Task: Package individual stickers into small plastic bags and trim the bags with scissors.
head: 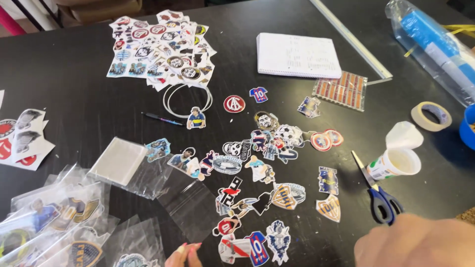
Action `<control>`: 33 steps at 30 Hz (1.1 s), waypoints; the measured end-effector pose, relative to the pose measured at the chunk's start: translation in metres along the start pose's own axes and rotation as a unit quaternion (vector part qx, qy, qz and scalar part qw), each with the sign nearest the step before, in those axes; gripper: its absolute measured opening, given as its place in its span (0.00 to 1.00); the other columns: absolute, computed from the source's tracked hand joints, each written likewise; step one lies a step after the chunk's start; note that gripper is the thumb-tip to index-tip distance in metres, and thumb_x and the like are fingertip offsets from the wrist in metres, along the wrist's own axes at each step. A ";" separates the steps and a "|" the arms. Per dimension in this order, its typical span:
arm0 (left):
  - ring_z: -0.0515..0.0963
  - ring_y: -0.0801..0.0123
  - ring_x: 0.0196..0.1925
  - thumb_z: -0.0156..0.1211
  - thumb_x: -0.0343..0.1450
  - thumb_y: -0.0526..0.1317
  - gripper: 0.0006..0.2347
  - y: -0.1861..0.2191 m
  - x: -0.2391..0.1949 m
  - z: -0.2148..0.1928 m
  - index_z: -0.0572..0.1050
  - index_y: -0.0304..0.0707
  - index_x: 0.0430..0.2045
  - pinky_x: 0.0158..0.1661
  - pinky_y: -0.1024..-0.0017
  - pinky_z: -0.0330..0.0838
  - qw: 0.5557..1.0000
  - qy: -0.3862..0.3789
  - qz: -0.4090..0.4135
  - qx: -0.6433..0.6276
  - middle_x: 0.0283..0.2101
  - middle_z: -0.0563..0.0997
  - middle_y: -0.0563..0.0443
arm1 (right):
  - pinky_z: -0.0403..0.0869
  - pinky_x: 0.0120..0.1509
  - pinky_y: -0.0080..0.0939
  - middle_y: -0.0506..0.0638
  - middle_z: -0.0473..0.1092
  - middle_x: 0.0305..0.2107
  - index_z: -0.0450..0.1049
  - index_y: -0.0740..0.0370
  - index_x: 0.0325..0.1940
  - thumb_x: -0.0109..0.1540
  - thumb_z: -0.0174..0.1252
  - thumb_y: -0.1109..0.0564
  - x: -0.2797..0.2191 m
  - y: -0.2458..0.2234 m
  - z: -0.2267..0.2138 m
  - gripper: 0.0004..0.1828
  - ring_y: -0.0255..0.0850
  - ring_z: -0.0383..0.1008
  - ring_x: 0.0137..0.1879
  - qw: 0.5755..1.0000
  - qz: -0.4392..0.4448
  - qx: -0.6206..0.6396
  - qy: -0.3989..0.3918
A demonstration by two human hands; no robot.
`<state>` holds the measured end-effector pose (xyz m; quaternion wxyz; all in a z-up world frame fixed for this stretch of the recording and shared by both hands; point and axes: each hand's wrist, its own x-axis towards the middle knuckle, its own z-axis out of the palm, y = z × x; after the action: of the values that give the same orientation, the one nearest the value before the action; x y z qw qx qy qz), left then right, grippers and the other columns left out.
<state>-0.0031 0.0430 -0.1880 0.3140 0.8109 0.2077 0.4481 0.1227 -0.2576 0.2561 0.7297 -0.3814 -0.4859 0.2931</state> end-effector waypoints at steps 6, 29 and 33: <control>0.80 0.77 0.37 0.61 0.72 0.37 0.07 0.079 0.032 -0.031 0.84 0.47 0.23 0.49 0.79 0.75 0.996 -0.054 -0.018 -0.063 0.29 0.85 0.65 | 0.58 0.38 0.52 0.55 0.59 0.29 0.67 0.68 0.38 0.78 0.56 0.67 0.028 -0.044 -0.033 0.14 0.49 0.54 0.31 0.869 -0.015 -0.419 0.263; 0.76 0.61 0.54 0.50 0.85 0.35 0.14 0.117 0.047 -0.065 0.85 0.34 0.37 0.63 0.66 0.67 0.985 -0.155 -0.050 0.053 0.43 0.82 0.50 | 0.67 0.45 0.53 0.59 0.72 0.41 0.80 0.67 0.52 0.79 0.61 0.71 -0.251 0.062 -0.146 0.05 0.56 0.68 0.43 0.278 0.107 -0.860 0.413; 0.79 0.60 0.49 0.53 0.84 0.32 0.12 0.110 0.046 -0.059 0.84 0.30 0.35 0.62 0.65 0.70 0.990 -0.141 -0.016 0.026 0.41 0.82 0.49 | 0.66 0.45 0.51 0.56 0.76 0.41 0.78 0.64 0.50 0.78 0.61 0.66 -0.259 0.067 -0.158 0.03 0.54 0.70 0.43 0.283 0.172 -0.853 0.404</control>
<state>-0.0235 0.0116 -0.0604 0.3265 0.8702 0.1859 0.3188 0.1736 -0.4718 0.0364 0.0274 -0.9321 -0.0274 -0.3601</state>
